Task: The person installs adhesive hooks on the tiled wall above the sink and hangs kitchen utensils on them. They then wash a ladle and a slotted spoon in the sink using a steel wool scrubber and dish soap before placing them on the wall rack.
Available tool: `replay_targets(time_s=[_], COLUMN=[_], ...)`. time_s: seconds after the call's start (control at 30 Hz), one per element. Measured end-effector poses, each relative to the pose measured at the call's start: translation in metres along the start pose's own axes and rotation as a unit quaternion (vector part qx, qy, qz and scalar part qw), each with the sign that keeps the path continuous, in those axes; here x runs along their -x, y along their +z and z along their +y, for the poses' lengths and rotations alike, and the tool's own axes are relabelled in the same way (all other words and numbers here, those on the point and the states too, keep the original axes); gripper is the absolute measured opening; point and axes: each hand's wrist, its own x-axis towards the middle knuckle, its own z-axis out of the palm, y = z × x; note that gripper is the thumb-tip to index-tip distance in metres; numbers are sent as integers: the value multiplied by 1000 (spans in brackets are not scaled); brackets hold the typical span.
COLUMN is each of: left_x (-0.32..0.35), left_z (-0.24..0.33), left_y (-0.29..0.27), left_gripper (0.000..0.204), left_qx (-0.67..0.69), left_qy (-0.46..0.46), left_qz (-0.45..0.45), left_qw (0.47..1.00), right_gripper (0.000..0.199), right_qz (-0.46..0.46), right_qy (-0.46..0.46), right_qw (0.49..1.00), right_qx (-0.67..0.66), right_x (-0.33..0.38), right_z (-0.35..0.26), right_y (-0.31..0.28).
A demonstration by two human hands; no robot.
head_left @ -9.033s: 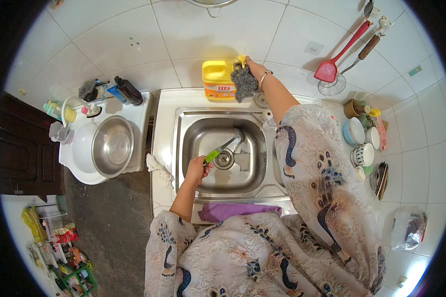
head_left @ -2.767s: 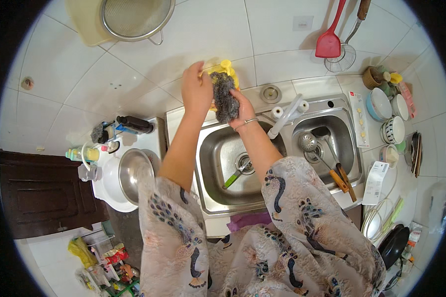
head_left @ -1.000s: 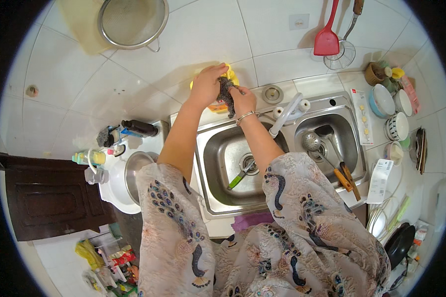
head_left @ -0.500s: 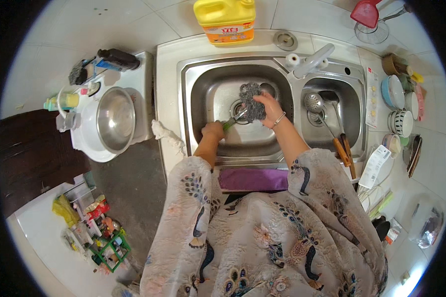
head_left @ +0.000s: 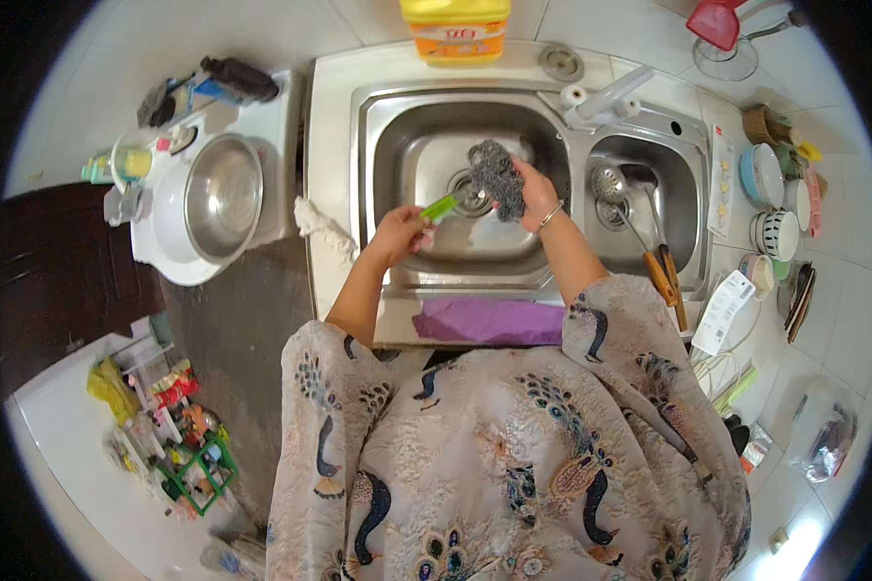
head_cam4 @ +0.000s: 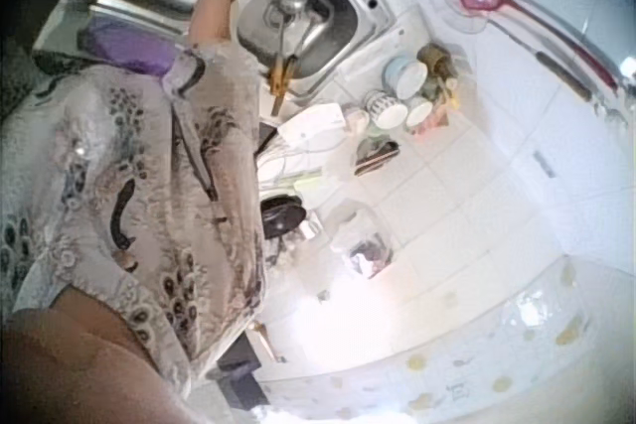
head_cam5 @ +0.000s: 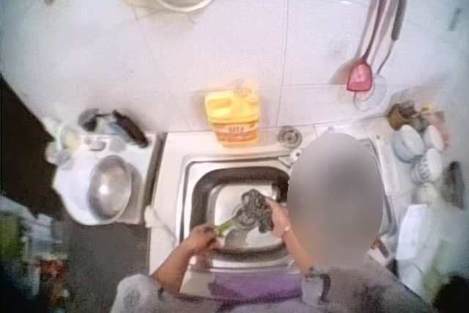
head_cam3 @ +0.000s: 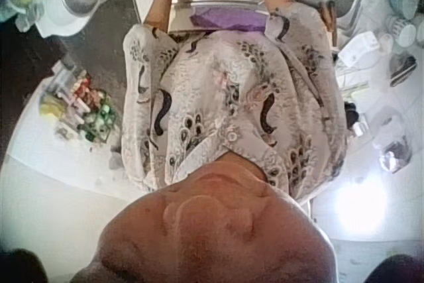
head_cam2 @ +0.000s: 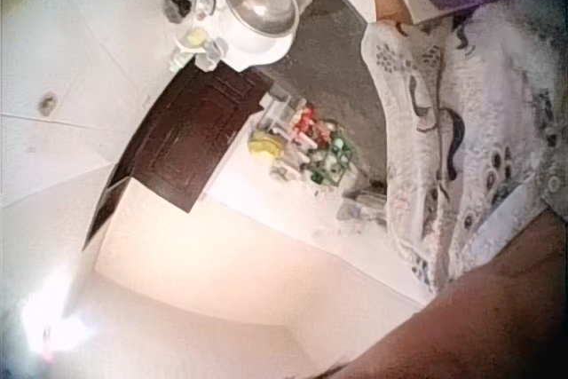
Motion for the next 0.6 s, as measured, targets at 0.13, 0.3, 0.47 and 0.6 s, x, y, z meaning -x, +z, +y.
replay_targets(time_s=[0.13,0.3,0.47,0.6], left_x=[21,28,22,19], left_z=[4,-15,-34,-27], left_y=[30,50,53,58], left_gripper=[23,22,23,24], left_qx=[158,70,-21,-40], left_qy=[-8,11,41,58], left_qz=[60,98,180,195], left_qw=[986,993,983,978], right_gripper=[41,39,27,21], right_qz=[39,29,22,-4], right_qy=[-103,-403,-384,-436], right_qw=[968,810,721,715], right_qx=[226,424,576,547], right_x=[-7,-4,-3,-7], right_z=[29,82,93,90], right_y=[1,25,30,32])
